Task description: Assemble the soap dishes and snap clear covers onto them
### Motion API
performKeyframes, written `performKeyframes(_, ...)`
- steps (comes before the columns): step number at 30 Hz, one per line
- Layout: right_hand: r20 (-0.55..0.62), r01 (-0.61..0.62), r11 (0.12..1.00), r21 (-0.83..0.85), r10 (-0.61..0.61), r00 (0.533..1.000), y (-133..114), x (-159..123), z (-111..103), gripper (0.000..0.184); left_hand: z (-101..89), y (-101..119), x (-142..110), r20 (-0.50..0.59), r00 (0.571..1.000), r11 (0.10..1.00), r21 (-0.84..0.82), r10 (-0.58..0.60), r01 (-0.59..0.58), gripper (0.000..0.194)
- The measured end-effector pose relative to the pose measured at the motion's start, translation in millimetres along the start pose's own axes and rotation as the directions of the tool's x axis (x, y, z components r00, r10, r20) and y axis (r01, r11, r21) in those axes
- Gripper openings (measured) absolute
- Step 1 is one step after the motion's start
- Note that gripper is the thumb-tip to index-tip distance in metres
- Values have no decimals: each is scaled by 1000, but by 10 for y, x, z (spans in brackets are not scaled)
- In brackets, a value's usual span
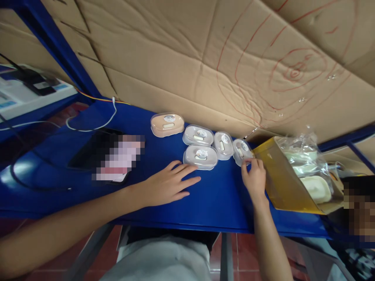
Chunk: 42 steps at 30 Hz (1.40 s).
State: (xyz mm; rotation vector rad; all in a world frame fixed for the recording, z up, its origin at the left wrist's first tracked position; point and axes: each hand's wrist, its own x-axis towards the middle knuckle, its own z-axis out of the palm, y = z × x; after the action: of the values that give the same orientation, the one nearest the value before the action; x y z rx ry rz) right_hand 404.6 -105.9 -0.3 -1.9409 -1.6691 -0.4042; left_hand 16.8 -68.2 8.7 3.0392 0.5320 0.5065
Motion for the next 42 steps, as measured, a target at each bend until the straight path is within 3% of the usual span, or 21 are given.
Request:
performKeyframes(3, -16, 53, 998, 15, -53, 998, -246, 166, -65, 29, 3, -16, 17, -40, 998, 999, -23, -48, 47, 52)
performKeyframes(5, -19, 212, 973, 91, -211, 977, -482, 241, -70, 27, 21, -40, 33, -67, 993, 995, -40, -95, 92, 55)
performKeyframes(6, 8, 310, 940, 146, -314, 949, -600, 255, -51, 27, 36, -55, 41, -79, 989, 992, -47, -125, 121, 56)
performKeyframes(8, 119, 478, 842, 250, -517, 848, -796, 232, 25, 36, 77, -92, 53, -99, 976, 980, -59, -196, 191, 60)
performKeyframes(10, 202, 547, 768, 333, -625, 754, -907, 155, 124, 53, 124, -129, 52, -110, 958, 964, -80, -263, 255, 63)
performKeyframes(12, 219, 545, 742, 391, -650, 728, -936, 57, 199, 62, 164, -157, 37, -106, 947, 950, -113, -304, 293, 68)
performKeyframes(20, 177, 378, 681, 627, -597, 783, -959, -70, 129, 63, 166, -164, 4, -39, 925, 864, -375, -378, 337, 90)
performKeyframes(25, 236, 153, 684, 713, -440, 866, -1060, -75, 86, 46, 146, -174, 8, -24, 902, 775, -522, -431, 357, 99)
performKeyframes(30, 309, -70, 696, 714, -225, 924, -1102, -128, 142, 34, 180, -195, -1, -4, 902, 785, -493, -432, 374, 111)
performKeyframes(34, 245, 26, 822, 569, -200, 949, -1123, -172, 169, 38, 182, -203, -12, -20, 890, 785, -479, -456, 392, 107)
performKeyframes(38, 163, 168, 887, 430, -260, 952, -1112, -186, 97, 34, 146, -211, -33, -22, 895, 813, -429, -445, 393, 64)
performKeyframes(40, 160, 304, 847, 435, -406, 900, -1104, -185, 42, 36, 126, -214, -37, -22, 905, 830, -408, -424, 379, 47)
performKeyframes(42, 199, 441, 783, 439, -563, 802, -1114, -188, 0, 42, 108, -212, -33, -9, 910, 830, -413, -415, 374, 43)
